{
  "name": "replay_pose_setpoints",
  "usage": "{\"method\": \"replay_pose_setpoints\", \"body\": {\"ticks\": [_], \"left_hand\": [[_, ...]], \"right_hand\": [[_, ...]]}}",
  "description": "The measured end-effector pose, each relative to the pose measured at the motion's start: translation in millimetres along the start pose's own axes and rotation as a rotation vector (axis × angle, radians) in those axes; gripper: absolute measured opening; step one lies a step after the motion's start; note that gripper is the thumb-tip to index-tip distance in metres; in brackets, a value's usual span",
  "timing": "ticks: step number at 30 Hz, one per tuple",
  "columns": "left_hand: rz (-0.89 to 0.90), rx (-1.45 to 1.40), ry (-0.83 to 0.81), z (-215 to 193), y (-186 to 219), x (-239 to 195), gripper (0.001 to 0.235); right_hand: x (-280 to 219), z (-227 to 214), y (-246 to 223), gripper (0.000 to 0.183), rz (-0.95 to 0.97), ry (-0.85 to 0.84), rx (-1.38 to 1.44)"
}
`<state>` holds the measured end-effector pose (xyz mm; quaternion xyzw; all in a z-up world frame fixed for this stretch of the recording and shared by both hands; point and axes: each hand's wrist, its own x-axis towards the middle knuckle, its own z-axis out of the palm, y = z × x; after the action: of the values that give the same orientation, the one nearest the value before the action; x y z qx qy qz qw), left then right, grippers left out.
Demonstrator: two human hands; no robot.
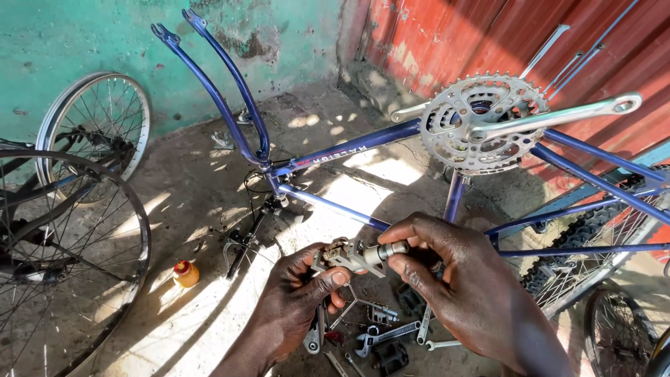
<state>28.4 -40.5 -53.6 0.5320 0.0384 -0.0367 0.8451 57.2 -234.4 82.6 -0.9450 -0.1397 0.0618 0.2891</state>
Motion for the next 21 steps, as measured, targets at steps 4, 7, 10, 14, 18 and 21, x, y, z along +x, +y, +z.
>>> {"method": "replay_pose_setpoints", "body": {"ticks": [4,7,10,14,18,21], "left_hand": [[0.019,-0.025,-0.003,-4.3,-3.6,1.4,0.02],[-0.01,-0.058,0.03,-3.9,-8.2,0.4,0.018],[0.034,-0.122,-0.008,-2.6,-10.6,3.1,0.012],[-0.014,-0.074,0.004,-2.4,-10.9,3.2,0.017],[0.022,-0.086,-0.006,-1.3,-10.8,4.8,0.019],[0.018,-0.095,-0.014,1.0,-6.1,3.3,0.022]], "right_hand": [[0.3,-0.5,-2.4,0.026,-0.146,-0.021,0.075],[0.0,2.0,-5.7,0.043,0.066,-0.034,0.026],[6.0,8.4,-5.6,0.026,0.056,0.083,0.115],[4.6,9.8,-4.1,0.014,0.127,0.024,0.015],[2.0,6.2,3.3,0.016,-0.207,0.055,0.016],[1.9,3.0,1.0,0.014,-0.327,0.057,0.005]]}}
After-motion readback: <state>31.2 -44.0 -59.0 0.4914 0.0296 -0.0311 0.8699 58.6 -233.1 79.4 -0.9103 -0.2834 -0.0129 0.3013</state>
